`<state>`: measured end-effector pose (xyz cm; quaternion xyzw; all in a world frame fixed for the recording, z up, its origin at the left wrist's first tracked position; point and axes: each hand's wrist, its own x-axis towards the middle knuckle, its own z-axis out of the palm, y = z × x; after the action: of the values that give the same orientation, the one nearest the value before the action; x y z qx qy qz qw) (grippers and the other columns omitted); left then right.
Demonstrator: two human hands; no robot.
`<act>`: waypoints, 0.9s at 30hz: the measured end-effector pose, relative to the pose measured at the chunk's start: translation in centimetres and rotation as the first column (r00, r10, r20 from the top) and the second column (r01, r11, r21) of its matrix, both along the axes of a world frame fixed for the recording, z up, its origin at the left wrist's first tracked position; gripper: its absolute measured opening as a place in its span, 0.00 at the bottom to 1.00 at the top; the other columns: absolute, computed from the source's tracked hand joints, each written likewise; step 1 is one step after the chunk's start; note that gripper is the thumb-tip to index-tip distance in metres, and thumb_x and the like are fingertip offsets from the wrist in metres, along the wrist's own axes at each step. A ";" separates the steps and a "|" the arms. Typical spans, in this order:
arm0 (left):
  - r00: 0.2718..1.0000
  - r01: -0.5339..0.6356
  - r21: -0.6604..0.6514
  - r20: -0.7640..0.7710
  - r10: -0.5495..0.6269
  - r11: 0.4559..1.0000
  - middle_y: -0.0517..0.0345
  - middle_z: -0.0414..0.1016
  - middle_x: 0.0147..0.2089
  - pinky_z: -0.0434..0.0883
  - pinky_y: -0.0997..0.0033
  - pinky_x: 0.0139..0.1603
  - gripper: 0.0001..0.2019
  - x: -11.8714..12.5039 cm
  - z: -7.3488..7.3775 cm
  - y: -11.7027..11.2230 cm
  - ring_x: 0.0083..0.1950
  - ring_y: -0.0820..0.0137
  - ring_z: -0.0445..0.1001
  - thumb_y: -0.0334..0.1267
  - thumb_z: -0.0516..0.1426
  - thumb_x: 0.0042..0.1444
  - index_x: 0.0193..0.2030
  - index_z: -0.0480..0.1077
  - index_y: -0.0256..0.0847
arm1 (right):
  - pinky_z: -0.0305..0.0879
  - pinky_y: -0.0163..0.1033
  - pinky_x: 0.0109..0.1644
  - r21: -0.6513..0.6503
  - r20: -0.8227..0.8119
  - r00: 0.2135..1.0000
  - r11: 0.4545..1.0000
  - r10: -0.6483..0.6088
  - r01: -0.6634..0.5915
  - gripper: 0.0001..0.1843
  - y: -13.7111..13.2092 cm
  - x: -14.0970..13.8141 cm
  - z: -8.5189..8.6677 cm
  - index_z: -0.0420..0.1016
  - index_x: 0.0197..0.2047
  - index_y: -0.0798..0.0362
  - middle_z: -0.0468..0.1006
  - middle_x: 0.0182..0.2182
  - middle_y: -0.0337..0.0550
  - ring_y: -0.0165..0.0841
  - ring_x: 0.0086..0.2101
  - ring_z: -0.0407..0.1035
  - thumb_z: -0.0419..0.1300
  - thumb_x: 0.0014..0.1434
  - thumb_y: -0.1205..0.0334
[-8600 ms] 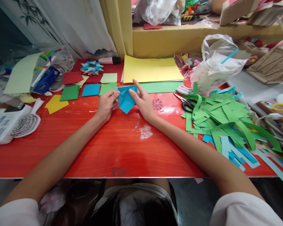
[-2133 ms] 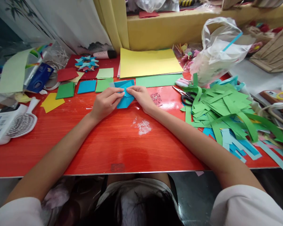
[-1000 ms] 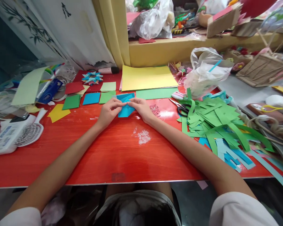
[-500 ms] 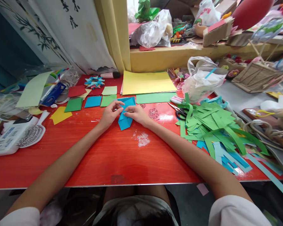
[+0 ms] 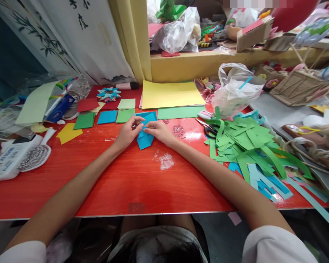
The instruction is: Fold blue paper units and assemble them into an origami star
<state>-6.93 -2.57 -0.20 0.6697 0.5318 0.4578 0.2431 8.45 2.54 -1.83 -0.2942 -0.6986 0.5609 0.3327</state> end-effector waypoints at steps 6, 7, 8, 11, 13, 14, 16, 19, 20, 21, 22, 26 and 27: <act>1.000 0.012 0.024 0.004 -0.012 1.000 0.58 0.69 0.38 0.66 0.73 0.41 0.07 -0.1 -0.3 0.2 0.38 0.74 0.68 0.36 0.52 0.56 0.40 0.65 0.39 | 0.56 0.33 0.31 0.039 0.001 1.000 0.999 -0.031 0.031 0.15 -0.1 0.0 0.2 0.72 0.28 0.57 0.69 0.25 0.37 0.25 0.26 0.60 0.61 0.49 0.51; 1.000 0.015 0.025 0.003 -0.015 1.000 0.57 0.69 0.38 0.66 0.73 0.42 0.07 -0.1 -0.3 0.2 0.38 0.74 0.68 0.36 0.52 0.56 0.41 0.65 0.39 | 0.56 0.33 0.31 0.049 0.005 0.999 0.998 -0.035 0.034 0.15 -0.1 0.0 0.2 0.71 0.28 0.57 0.69 0.24 0.37 0.25 0.26 0.60 0.61 0.49 0.51; 1.000 0.016 0.026 0.000 -0.016 1.000 0.57 0.69 0.38 0.66 0.72 0.42 0.07 -0.1 -0.3 0.3 0.39 0.74 0.68 0.36 0.51 0.57 0.41 0.65 0.38 | 0.55 0.33 0.31 0.056 0.009 0.999 0.998 -0.038 0.037 0.15 -0.1 0.0 0.2 0.71 0.27 0.57 0.69 0.24 0.37 0.25 0.26 0.59 0.61 0.50 0.51; 0.999 0.028 0.029 -0.028 -0.027 0.999 0.56 0.69 0.40 0.66 0.72 0.44 0.08 -0.1 -0.3 0.3 0.40 0.74 0.68 0.36 0.51 0.57 0.43 0.65 0.38 | 0.55 0.34 0.31 0.058 0.013 0.999 0.997 -0.043 0.042 0.15 -0.1 0.0 0.2 0.71 0.27 0.57 0.69 0.24 0.37 0.25 0.26 0.59 0.61 0.50 0.51; 0.997 0.041 0.048 -0.070 -0.037 0.998 0.55 0.69 0.41 0.66 0.71 0.45 0.08 -0.1 -0.3 0.3 0.40 0.73 0.68 0.35 0.49 0.58 0.44 0.64 0.38 | 0.55 0.34 0.31 0.048 0.010 0.999 0.998 -0.045 0.045 0.15 0.0 0.0 0.1 0.71 0.27 0.56 0.69 0.24 0.37 0.25 0.26 0.60 0.61 0.50 0.51; 0.994 0.046 0.066 -0.101 -0.039 0.997 0.55 0.68 0.41 0.65 0.71 0.46 0.09 -0.1 -0.4 0.3 0.41 0.73 0.67 0.35 0.49 0.59 0.44 0.64 0.38 | 0.55 0.34 0.31 0.040 0.002 0.999 0.998 -0.048 0.048 0.15 0.0 0.0 0.1 0.71 0.27 0.56 0.69 0.24 0.37 0.25 0.26 0.60 0.61 0.49 0.51; 0.984 0.059 0.105 -0.175 -0.040 0.993 0.55 0.66 0.40 0.65 0.70 0.46 0.09 0.0 -0.5 0.3 0.40 0.72 0.65 0.33 0.48 0.59 0.45 0.64 0.38 | 0.55 0.34 0.31 0.028 -0.018 0.998 0.998 -0.057 0.057 0.15 0.1 0.0 0.0 0.70 0.28 0.56 0.69 0.24 0.36 0.25 0.26 0.60 0.61 0.49 0.51; 0.969 0.073 0.129 -0.245 -0.040 0.989 0.56 0.62 0.38 0.65 0.69 0.45 0.09 0.1 -0.8 0.3 0.38 0.72 0.63 0.32 0.47 0.59 0.46 0.62 0.39 | 0.55 0.34 0.31 0.037 -0.023 0.998 0.997 -0.062 0.063 0.15 0.2 0.0 -0.2 0.70 0.28 0.56 0.69 0.25 0.37 0.26 0.26 0.60 0.61 0.49 0.52; 0.968 0.075 0.127 -0.248 -0.042 0.989 0.56 0.61 0.37 0.65 0.69 0.44 0.10 0.1 -0.9 0.3 0.38 0.72 0.63 0.32 0.46 0.60 0.46 0.62 0.40 | 0.55 0.34 0.31 0.042 -0.019 0.998 0.997 -0.061 0.061 0.14 0.2 -0.1 -0.2 0.70 0.28 0.56 0.70 0.25 0.37 0.26 0.27 0.60 0.61 0.49 0.52; 0.969 0.074 0.122 -0.243 -0.042 0.990 0.56 0.60 0.37 0.65 0.69 0.43 0.10 0.1 -0.9 0.4 0.37 0.72 0.62 0.32 0.46 0.60 0.47 0.61 0.40 | 0.55 0.34 0.31 0.041 -0.017 0.998 0.997 -0.061 0.061 0.14 0.2 -0.1 -0.2 0.71 0.28 0.56 0.70 0.25 0.37 0.26 0.27 0.60 0.62 0.49 0.52; 0.971 0.071 0.114 -0.234 -0.042 0.991 0.57 0.60 0.36 0.65 0.69 0.43 0.10 0.2 -0.9 0.4 0.37 0.72 0.62 0.32 0.46 0.60 0.47 0.60 0.40 | 0.55 0.33 0.31 0.032 -0.022 0.998 0.997 -0.063 0.064 0.14 0.2 -0.1 -0.2 0.71 0.27 0.56 0.70 0.25 0.37 0.26 0.27 0.60 0.62 0.49 0.53; 0.980 0.065 0.058 -0.191 -0.053 0.996 0.58 0.58 0.34 0.64 0.71 0.37 0.11 0.2 -1.1 0.7 0.34 0.73 0.62 0.32 0.45 0.60 0.49 0.56 0.40 | 0.55 0.32 0.29 -0.080 -0.122 0.986 0.992 -0.112 0.103 0.13 0.3 0.0 0.0 0.70 0.27 0.56 0.69 0.24 0.36 0.25 0.26 0.59 0.63 0.48 0.53; 0.981 0.069 0.056 -0.185 -0.058 0.996 0.59 0.58 0.33 0.64 0.71 0.35 0.10 0.2 -1.2 0.7 0.32 0.73 0.61 0.32 0.44 0.60 0.49 0.55 0.40 | 0.55 0.32 0.28 -0.111 -0.158 0.978 0.987 -0.134 0.117 0.13 0.4 -0.1 0.0 0.70 0.27 0.56 0.69 0.23 0.36 0.25 0.25 0.59 0.63 0.47 0.54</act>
<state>-6.74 -1.84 -1.40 0.7329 0.5156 0.4027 0.1867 8.40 2.89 -1.80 -0.3068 -0.6192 0.5959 0.4090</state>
